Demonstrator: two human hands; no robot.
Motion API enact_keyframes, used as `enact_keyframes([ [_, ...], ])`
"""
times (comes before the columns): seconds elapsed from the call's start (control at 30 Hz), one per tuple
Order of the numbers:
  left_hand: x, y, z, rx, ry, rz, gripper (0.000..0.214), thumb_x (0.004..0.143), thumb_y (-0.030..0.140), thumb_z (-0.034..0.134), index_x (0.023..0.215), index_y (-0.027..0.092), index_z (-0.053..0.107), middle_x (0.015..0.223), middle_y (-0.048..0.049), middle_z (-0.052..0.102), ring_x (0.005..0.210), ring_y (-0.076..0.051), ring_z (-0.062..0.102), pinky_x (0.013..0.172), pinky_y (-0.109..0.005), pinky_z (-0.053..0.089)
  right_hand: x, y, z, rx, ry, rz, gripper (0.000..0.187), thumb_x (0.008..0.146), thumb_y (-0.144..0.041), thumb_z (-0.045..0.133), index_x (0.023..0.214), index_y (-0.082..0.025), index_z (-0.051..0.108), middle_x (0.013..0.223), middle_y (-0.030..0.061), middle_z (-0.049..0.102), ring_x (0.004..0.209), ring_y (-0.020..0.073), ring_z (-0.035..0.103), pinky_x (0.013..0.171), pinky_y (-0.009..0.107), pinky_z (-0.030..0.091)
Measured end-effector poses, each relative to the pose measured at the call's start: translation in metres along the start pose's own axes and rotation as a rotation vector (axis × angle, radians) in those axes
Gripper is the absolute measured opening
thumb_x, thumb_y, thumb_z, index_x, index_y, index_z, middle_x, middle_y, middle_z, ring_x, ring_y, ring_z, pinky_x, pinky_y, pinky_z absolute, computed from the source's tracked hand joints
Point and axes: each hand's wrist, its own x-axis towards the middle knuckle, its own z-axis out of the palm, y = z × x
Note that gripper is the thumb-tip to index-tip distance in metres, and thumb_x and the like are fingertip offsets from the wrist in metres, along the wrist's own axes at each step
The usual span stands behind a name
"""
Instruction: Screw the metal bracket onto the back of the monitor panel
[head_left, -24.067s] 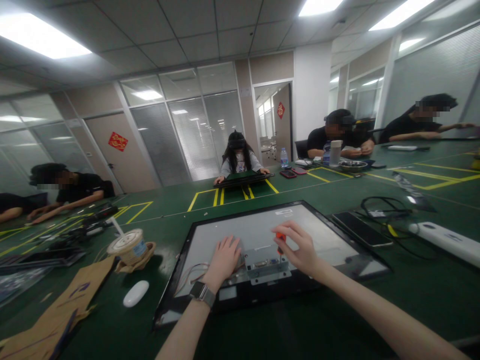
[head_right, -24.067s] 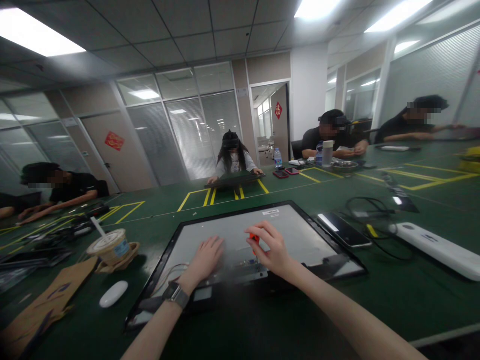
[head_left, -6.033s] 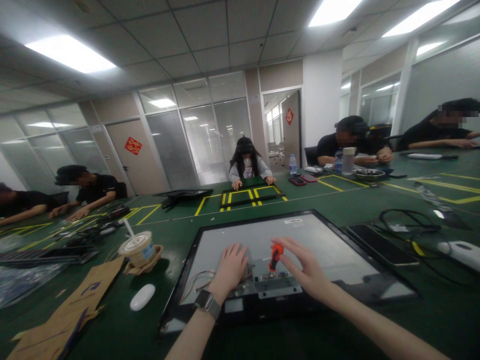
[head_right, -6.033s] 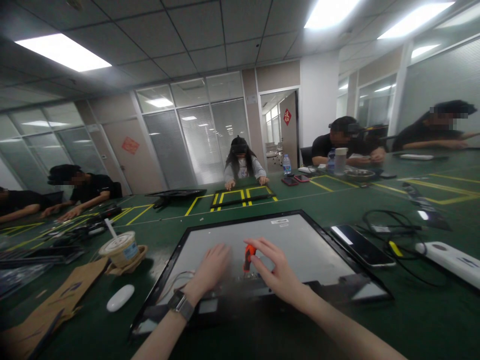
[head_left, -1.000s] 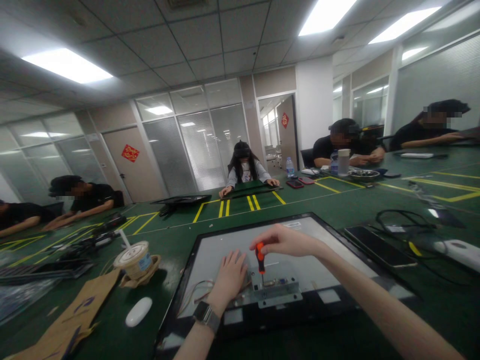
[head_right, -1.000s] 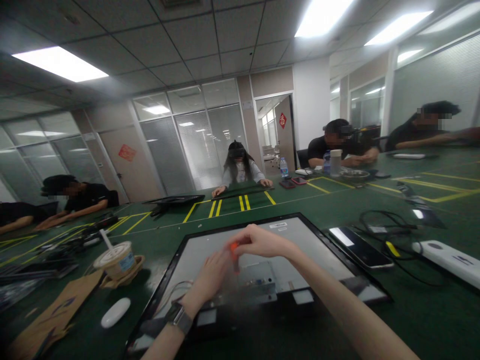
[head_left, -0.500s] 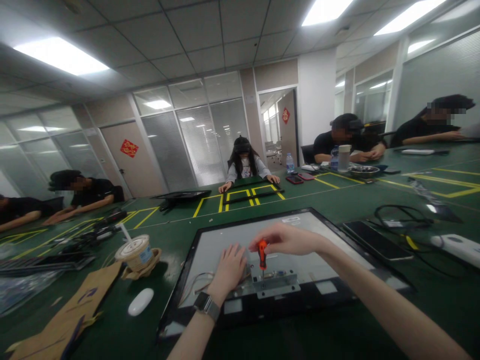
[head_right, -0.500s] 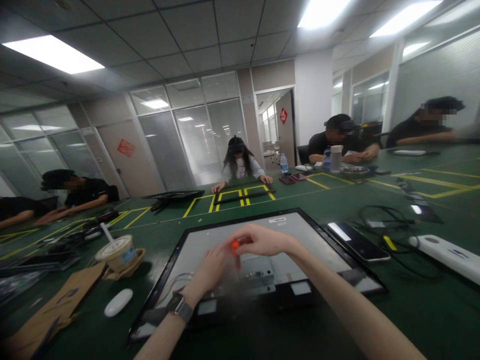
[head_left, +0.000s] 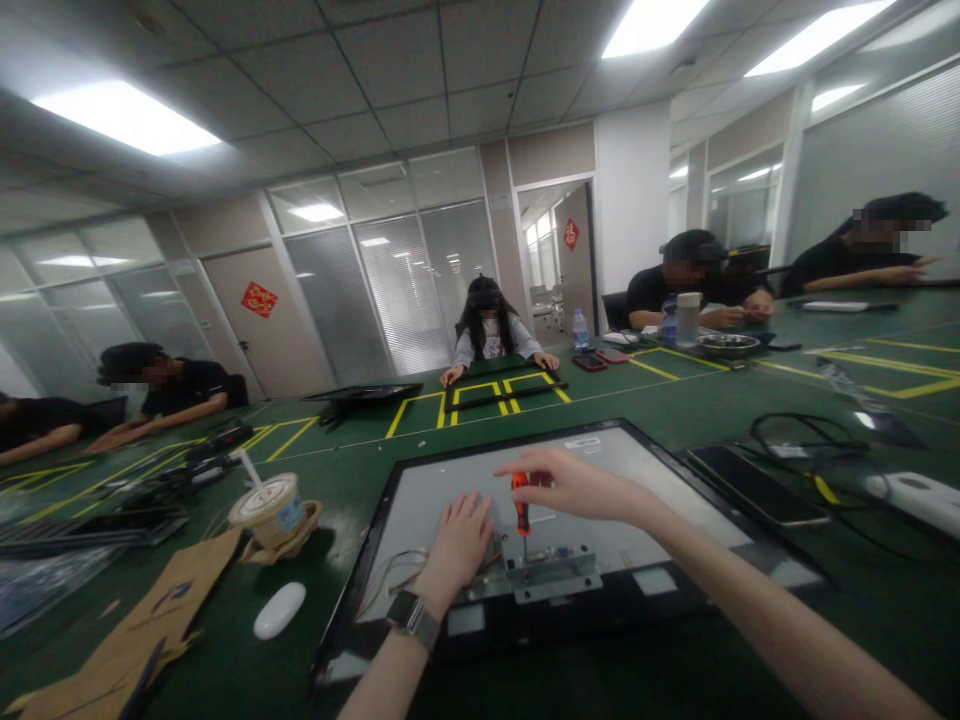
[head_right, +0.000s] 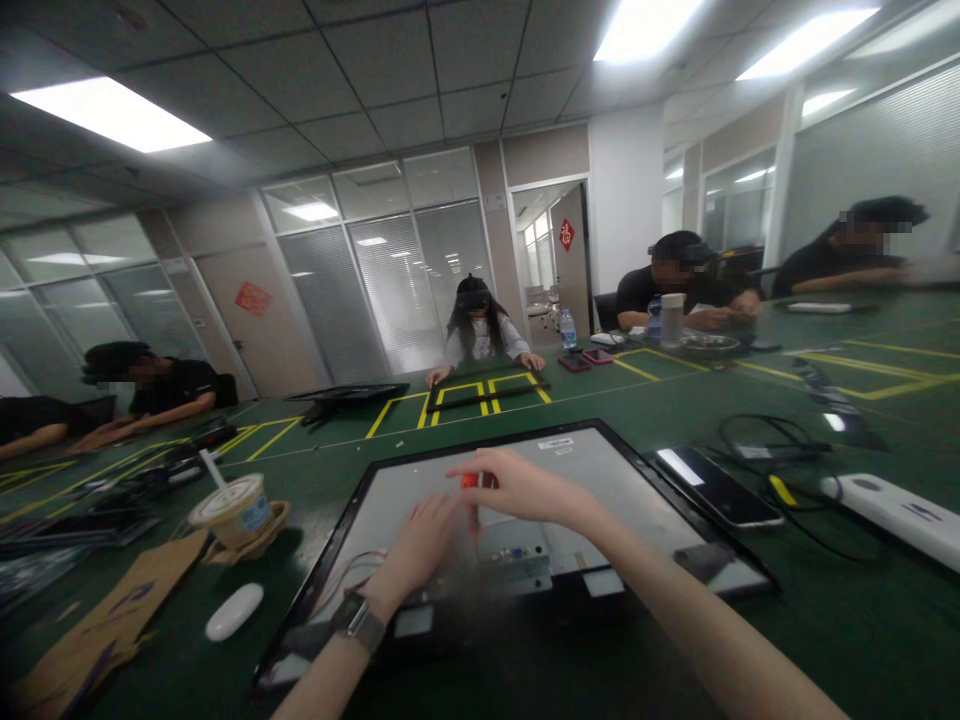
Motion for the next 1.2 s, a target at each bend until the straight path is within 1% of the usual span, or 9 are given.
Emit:
enact_keyframes([
  [0.1, 0.0, -0.001, 0.0, 0.001, -0.003, 0.007, 0.049, 0.1, 0.024, 0.029, 0.148, 0.024, 0.038, 0.153, -0.0102, 0.041, 0.142, -0.027, 0.036, 0.114, -0.053, 0.031, 0.002, 0.004, 0.002, 0.013, 0.03, -0.024, 0.024, 0.088, -0.018, 0.062, 0.104, -0.022, 0.078, 0.076, 0.0026, 0.069, 0.077, 0.0177, 0.062, 0.072, 0.026, 0.05],
  [0.17, 0.0, -0.001, 0.0, -0.003, -0.002, 0.007, 0.049, 0.1, 0.025, 0.029, 0.147, 0.024, 0.039, 0.153, -0.0103, 0.042, 0.142, -0.027, 0.036, 0.114, -0.054, 0.032, 0.003, 0.005, 0.002, 0.02, 0.034, -0.036, 0.026, 0.086, -0.016, 0.063, 0.106, -0.021, 0.078, 0.074, 0.0022, 0.069, 0.076, 0.0176, 0.062, 0.074, 0.027, 0.05],
  [0.3, 0.0, -0.001, 0.001, -0.016, 0.005, 0.004, 0.048, 0.101, 0.026, 0.029, 0.146, 0.023, 0.04, 0.153, -0.0111, 0.041, 0.141, -0.028, 0.036, 0.113, -0.054, 0.032, 0.002, 0.002, -0.001, 0.038, 0.035, -0.015, 0.032, 0.083, -0.015, 0.064, 0.113, -0.022, 0.075, 0.086, 0.003, 0.074, 0.077, 0.0177, 0.065, 0.077, 0.03, 0.052],
  [0.47, 0.0, -0.002, 0.001, -0.004, 0.013, 0.034, 0.047, 0.1, 0.026, 0.031, 0.147, 0.026, 0.04, 0.152, -0.0101, 0.042, 0.141, -0.029, 0.036, 0.113, -0.055, 0.033, 0.0, -0.002, -0.002, 0.09, 0.01, 0.013, 0.027, 0.087, -0.017, 0.06, 0.108, -0.02, 0.077, 0.095, 0.0059, 0.075, 0.086, 0.0195, 0.069, 0.081, 0.03, 0.053],
  [0.67, 0.0, -0.001, 0.0, -0.011, 0.018, 0.031, 0.047, 0.1, 0.025, 0.031, 0.146, 0.028, 0.04, 0.151, -0.0091, 0.043, 0.14, -0.029, 0.037, 0.112, -0.056, 0.034, 0.003, 0.002, 0.002, 0.034, 0.092, 0.019, 0.015, 0.085, -0.021, 0.066, 0.085, -0.022, 0.081, 0.08, 0.0043, 0.071, 0.078, 0.0181, 0.067, 0.075, 0.029, 0.052],
  [0.77, -0.001, 0.0, -0.003, -0.023, -0.003, 0.01, 0.046, 0.1, 0.023, 0.03, 0.145, 0.025, 0.042, 0.153, -0.01, 0.041, 0.141, -0.028, 0.035, 0.113, -0.056, 0.031, 0.003, 0.004, 0.001, 0.077, 0.117, 0.058, 0.018, 0.083, -0.02, 0.067, 0.095, -0.019, 0.08, 0.08, 0.0042, 0.074, 0.077, 0.0183, 0.068, 0.076, 0.03, 0.054],
  [0.9, -0.002, 0.001, -0.008, -0.029, -0.017, 0.033, 0.047, 0.099, 0.022, 0.029, 0.145, 0.025, 0.042, 0.152, -0.0107, 0.042, 0.142, -0.028, 0.035, 0.113, -0.056, 0.032, 0.0, 0.006, -0.002, 0.146, 0.049, 0.077, 0.023, 0.085, -0.023, 0.063, 0.101, -0.017, 0.078, 0.09, 0.0061, 0.078, 0.084, 0.0202, 0.071, 0.08, 0.031, 0.056],
  [1.03, -0.004, 0.004, -0.013, -0.021, -0.034, 0.003, 0.048, 0.099, 0.022, 0.028, 0.146, 0.021, 0.041, 0.154, -0.0114, 0.04, 0.142, -0.029, 0.035, 0.114, -0.055, 0.031, 0.0, 0.015, 0.001, 0.156, 0.022, 0.161, 0.029, 0.089, -0.028, 0.057, 0.107, -0.017, 0.077, 0.094, 0.0072, 0.079, 0.08, 0.0207, 0.074, 0.071, 0.03, 0.057],
  [1.2, -0.005, 0.004, -0.011, -0.011, -0.013, -0.005, 0.047, 0.099, 0.022, 0.029, 0.145, 0.024, 0.042, 0.154, -0.0103, 0.041, 0.142, -0.028, 0.036, 0.114, -0.054, 0.032, 0.004, 0.025, 0.011, 0.112, 0.097, 0.189, 0.024, 0.086, -0.03, 0.063, 0.098, -0.016, 0.079, 0.085, 0.0065, 0.079, 0.074, 0.0202, 0.073, 0.073, 0.031, 0.057],
])
